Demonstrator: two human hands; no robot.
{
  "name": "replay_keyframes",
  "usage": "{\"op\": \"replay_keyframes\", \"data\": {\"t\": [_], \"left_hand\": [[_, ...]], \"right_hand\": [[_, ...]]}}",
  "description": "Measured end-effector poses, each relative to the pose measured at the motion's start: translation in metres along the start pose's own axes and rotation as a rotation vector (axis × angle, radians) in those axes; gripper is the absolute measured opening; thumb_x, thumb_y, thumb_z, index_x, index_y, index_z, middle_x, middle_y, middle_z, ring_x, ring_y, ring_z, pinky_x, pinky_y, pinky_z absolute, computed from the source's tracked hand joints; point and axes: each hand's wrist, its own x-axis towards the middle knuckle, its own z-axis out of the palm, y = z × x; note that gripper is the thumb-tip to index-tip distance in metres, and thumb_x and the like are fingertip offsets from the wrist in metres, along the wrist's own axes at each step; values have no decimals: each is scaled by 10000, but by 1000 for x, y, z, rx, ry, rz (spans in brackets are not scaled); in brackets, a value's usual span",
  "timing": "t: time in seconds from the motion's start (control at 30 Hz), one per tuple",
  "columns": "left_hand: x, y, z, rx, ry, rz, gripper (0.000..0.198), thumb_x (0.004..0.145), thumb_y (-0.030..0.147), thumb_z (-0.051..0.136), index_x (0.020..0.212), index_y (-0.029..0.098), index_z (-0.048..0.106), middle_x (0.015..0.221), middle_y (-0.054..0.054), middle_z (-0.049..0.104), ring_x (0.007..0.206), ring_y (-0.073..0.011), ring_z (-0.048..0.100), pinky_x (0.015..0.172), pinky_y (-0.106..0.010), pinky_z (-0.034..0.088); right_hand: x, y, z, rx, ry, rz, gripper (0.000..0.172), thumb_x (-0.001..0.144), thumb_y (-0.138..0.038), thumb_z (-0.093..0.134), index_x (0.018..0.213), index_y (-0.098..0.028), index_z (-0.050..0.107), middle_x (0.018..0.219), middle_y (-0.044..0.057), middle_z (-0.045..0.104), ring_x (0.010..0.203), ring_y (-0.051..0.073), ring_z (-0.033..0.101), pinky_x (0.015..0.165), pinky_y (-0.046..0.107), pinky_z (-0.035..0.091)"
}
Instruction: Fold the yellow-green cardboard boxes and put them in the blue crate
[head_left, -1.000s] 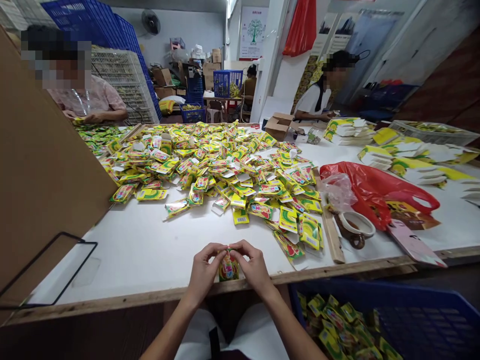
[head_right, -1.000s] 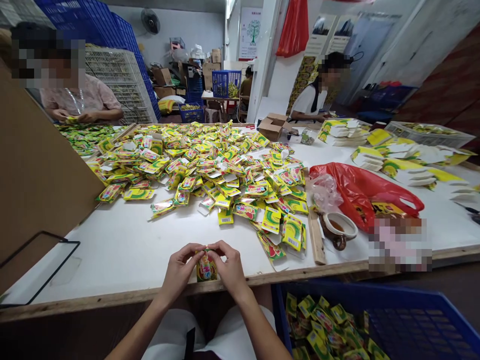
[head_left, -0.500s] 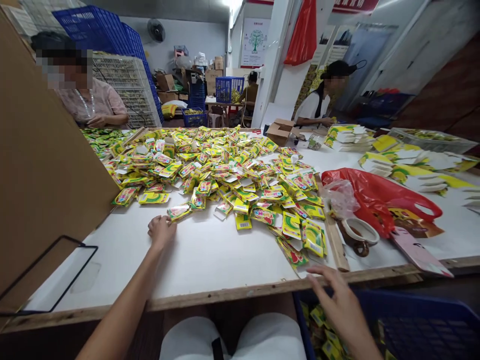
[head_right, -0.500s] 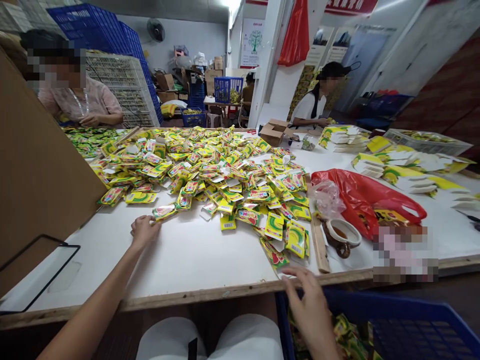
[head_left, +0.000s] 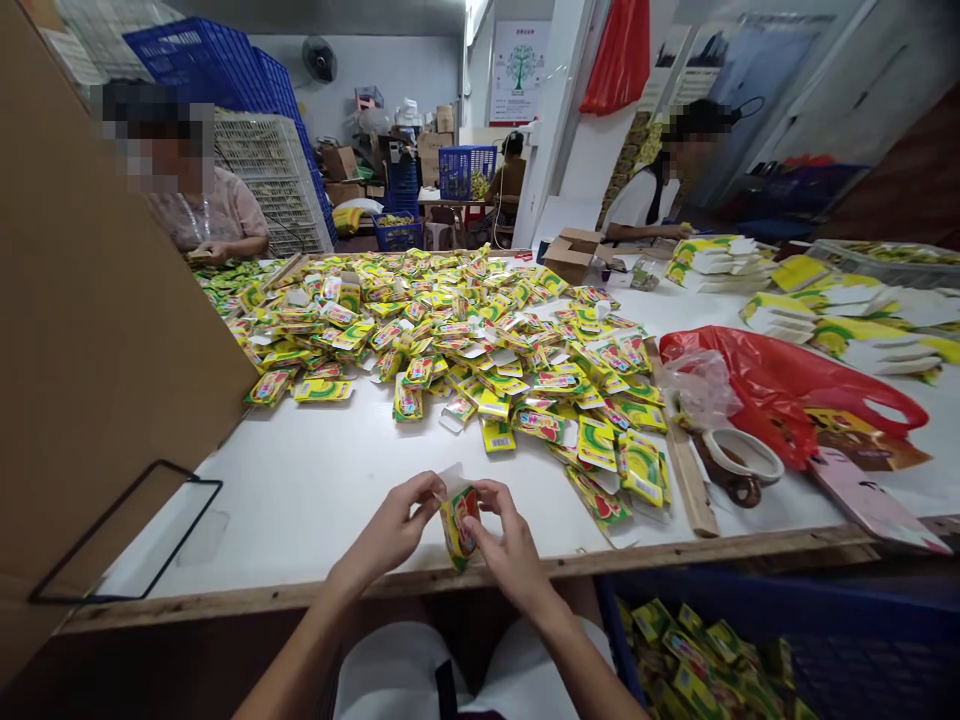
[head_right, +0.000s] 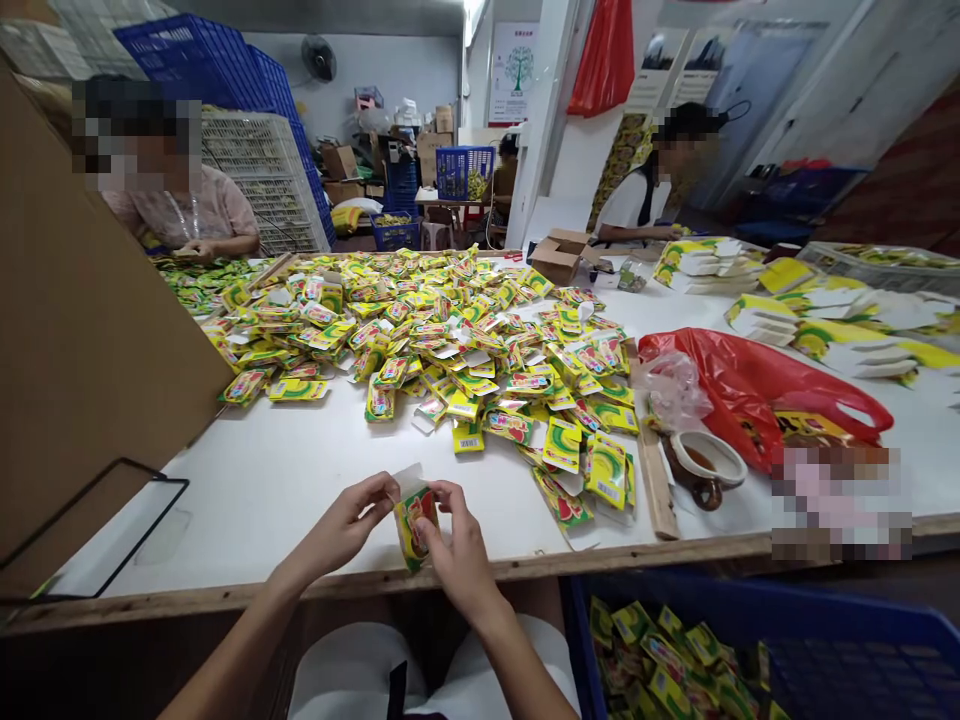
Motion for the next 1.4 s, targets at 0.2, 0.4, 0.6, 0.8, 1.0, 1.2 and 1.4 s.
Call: {"op": "replay_keyframes", "data": {"t": [0.2, 0.4, 0.6, 0.8, 1.0, 1.2, 1.4], "left_hand": [[3, -10, 26, -184, 135, 1, 172, 856, 270, 502, 1017, 217, 471, 900, -17, 609, 797, -151, 608, 739, -269, 464], [-3, -25, 46, -220, 223, -92, 200, 849, 321, 534, 986, 189, 596, 1012, -66, 658, 903, -197, 637, 816, -311, 485], [2, -23, 64, -263, 274, -67, 228, 838, 311, 548, 1021, 183, 597, 1026, -75, 663, 907, -189, 639, 816, -303, 505], [1, -24, 68, -213, 280, -40, 128, 856, 300, 533, 901, 184, 562, 852, -30, 641, 820, -165, 633, 759, -273, 506], [4, -25, 71, -266, 345, 29, 144, 867, 243, 508, 1000, 191, 529, 1026, -69, 631, 991, -184, 608, 900, -332, 474], [2, -17, 71, -195, 332, 14, 135, 843, 269, 547, 901, 173, 623, 968, -74, 663, 955, -198, 613, 872, -322, 476], [7, -11, 70, -258, 383, -95, 184, 821, 314, 571, 902, 163, 638, 888, -60, 686, 838, -183, 631, 759, -281, 497]], "right_hand": [[5, 15, 2, 100, 181, 16, 278, 807, -180, 549, 1070, -211, 468, 990, 59, 630, 878, 183, 617, 753, 292, 489], [9, 18, -7, 61, 84, 21, 167, 831, -207, 543, 994, -194, 572, 915, 44, 648, 832, 175, 610, 725, 268, 476], [20, 13, -26, -49, -44, -36, 189, 884, -270, 501, 840, -184, 664, 805, 43, 669, 791, 187, 616, 741, 286, 475], [19, 14, -34, -16, -54, -90, 218, 898, -268, 493, 931, -212, 701, 904, 59, 677, 893, 198, 622, 806, 310, 480], [20, 17, -23, 85, 121, -58, 192, 865, -251, 540, 1031, -217, 630, 919, 51, 674, 895, 190, 628, 804, 315, 498], [17, 6, -25, 38, 46, -129, 125, 838, -247, 583, 861, -205, 699, 915, 65, 681, 902, 201, 623, 783, 315, 497], [22, -2, -21, 1, 98, -32, 134, 830, -254, 562, 830, -189, 679, 797, 49, 676, 748, 183, 617, 697, 296, 498]]}}
